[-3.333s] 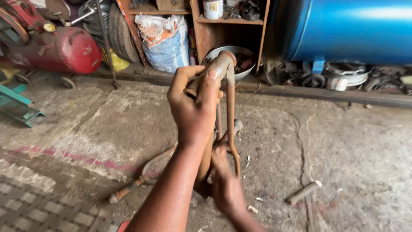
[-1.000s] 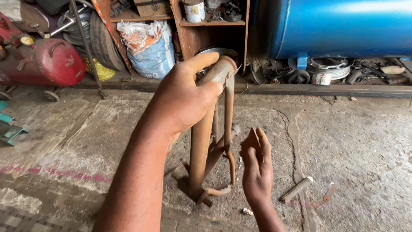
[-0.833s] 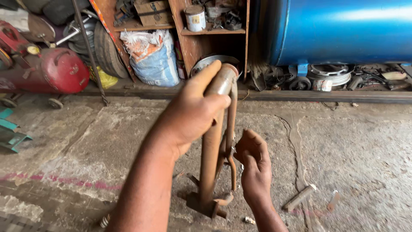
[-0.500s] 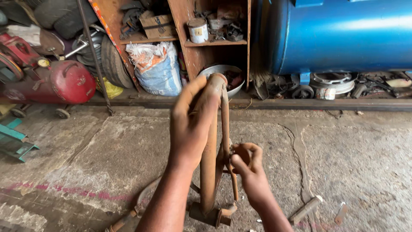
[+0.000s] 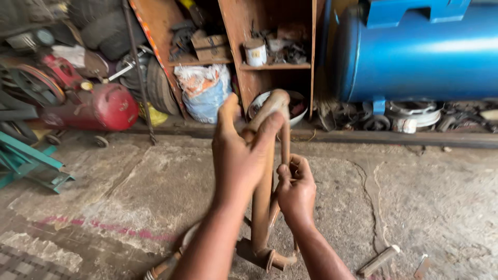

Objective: The person is sanding a rusty bicycle frame by hand using a piece of sandpaper, rubbing it repeatedly across the metal tubing.

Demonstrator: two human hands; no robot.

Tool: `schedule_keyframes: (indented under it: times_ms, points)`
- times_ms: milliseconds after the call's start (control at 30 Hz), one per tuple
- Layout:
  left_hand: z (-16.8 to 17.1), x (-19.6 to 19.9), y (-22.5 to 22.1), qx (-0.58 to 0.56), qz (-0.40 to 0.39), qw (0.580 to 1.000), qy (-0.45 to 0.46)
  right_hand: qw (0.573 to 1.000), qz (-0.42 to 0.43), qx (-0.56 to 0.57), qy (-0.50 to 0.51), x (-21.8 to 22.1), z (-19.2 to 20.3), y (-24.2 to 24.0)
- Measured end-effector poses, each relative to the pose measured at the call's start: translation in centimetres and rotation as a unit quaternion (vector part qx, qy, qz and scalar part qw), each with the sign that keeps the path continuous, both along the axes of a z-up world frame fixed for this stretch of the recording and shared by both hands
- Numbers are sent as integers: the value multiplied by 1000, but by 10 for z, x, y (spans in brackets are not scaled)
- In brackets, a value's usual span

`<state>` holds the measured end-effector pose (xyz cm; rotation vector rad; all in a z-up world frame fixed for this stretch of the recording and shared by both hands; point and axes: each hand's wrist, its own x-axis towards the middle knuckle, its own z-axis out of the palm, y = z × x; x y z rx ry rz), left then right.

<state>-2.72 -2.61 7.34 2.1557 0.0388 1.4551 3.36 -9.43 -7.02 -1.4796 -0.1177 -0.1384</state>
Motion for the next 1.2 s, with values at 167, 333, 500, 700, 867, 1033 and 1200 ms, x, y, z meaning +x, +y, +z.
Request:
schedule_keyframes:
  times_ms: [167,333,500,700,867,1033,1200]
  points:
    - [71,-79,-47,39,-133,984,-111,976,-10,198,-90,-9,85,-19]
    - [84,-175,-84,-4,-205,978,26,971,-13,236,-37,-41,201,-69]
    - [86,-234,-138,58,-157,986,13,954,-45,252,-154,-100,281,-95]
    - [84,-291,-162,194,-162,959,-125,956,-76,243,-148,-150,331,-97]
    - [87,-316,-170,155,-210,952,-158,961,-122,209,-130,-165,361,-94]
    - [76,-310,-151,-17,-260,951,-166,954,-159,236,-95,-177,373,-69]
    - [72,-261,-107,-345,-301,859,-228,948,-103,299,30,-206,360,-40]
